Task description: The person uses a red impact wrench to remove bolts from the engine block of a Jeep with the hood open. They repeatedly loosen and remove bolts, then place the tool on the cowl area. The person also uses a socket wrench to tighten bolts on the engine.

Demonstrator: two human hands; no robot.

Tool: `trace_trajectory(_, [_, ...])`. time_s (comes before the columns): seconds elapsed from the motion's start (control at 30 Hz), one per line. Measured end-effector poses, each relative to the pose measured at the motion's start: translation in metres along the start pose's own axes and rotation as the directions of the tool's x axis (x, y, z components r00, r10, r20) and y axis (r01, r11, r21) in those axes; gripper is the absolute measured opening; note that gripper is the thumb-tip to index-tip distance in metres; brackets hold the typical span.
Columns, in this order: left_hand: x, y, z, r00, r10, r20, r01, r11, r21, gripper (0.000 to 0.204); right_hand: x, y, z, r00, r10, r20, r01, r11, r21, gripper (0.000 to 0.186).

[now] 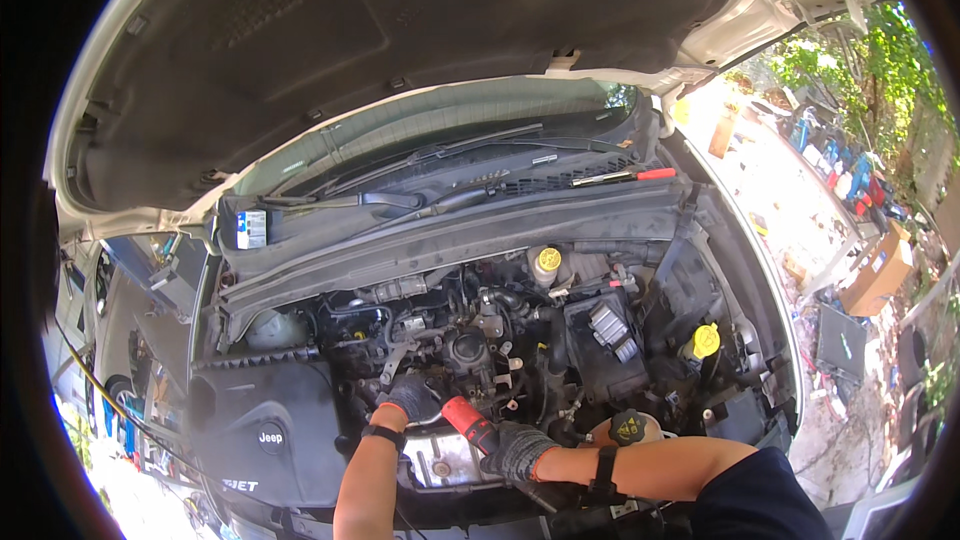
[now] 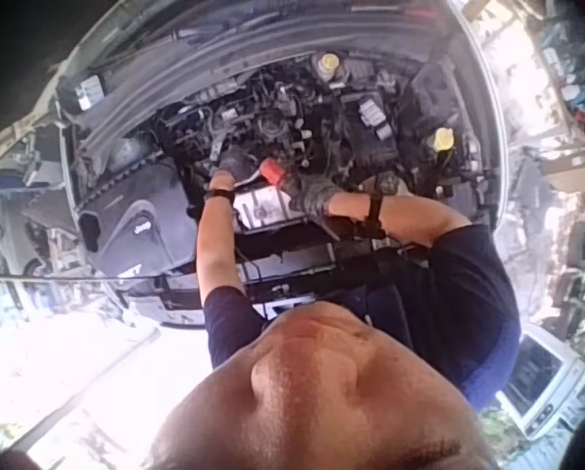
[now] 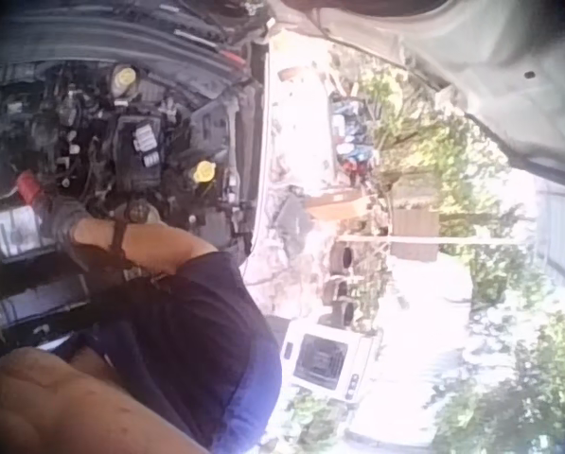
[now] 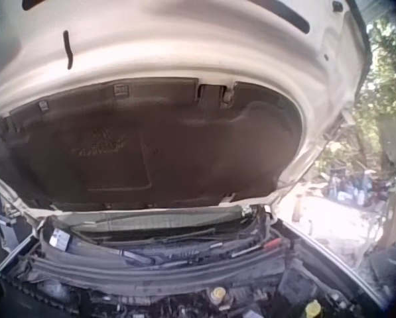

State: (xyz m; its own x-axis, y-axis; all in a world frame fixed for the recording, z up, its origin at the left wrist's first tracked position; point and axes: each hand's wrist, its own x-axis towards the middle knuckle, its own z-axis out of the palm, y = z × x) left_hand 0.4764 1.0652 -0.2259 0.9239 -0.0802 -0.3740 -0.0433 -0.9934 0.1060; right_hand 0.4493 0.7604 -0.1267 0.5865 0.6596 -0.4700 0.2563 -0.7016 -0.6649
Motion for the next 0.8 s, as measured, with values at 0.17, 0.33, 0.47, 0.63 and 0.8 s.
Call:
trace_trajectory(0.17, [-0.015,0.018,-0.026,0.998,0.035,-0.053,-0.032,0.998,0.061,0.054,-0.031,-0.005,-0.044,0.998,-0.034,0.049,0.028,0.993,0.119,0.052])
trace_trajectory(0.33, [-0.044,0.050,-0.090,0.997,0.069,-0.032,-0.069,0.997,-0.026,0.043,-0.079,0.007,-0.106,0.987,-0.137,-0.088,0.144,0.986,0.086,0.051])
trace_trajectory(0.47, [-0.068,0.036,-0.123,0.924,-0.156,-0.349,-0.034,0.876,-0.481,0.030,-0.110,0.024,-0.138,0.960,-0.177,-0.217,0.199,0.976,0.088,0.050])
trace_trajectory(0.63, [-0.071,0.035,-0.202,0.791,-0.571,-0.220,-0.358,-0.140,-0.923,0.014,-0.156,0.054,-0.170,0.976,-0.014,-0.217,0.077,0.957,0.281,0.047])
trace_trajectory(0.8, [-0.026,-0.020,-0.241,0.665,-0.729,-0.162,-0.583,-0.371,-0.722,0.015,-0.192,0.069,-0.188,0.963,0.165,-0.212,-0.054,0.892,0.449,0.056])
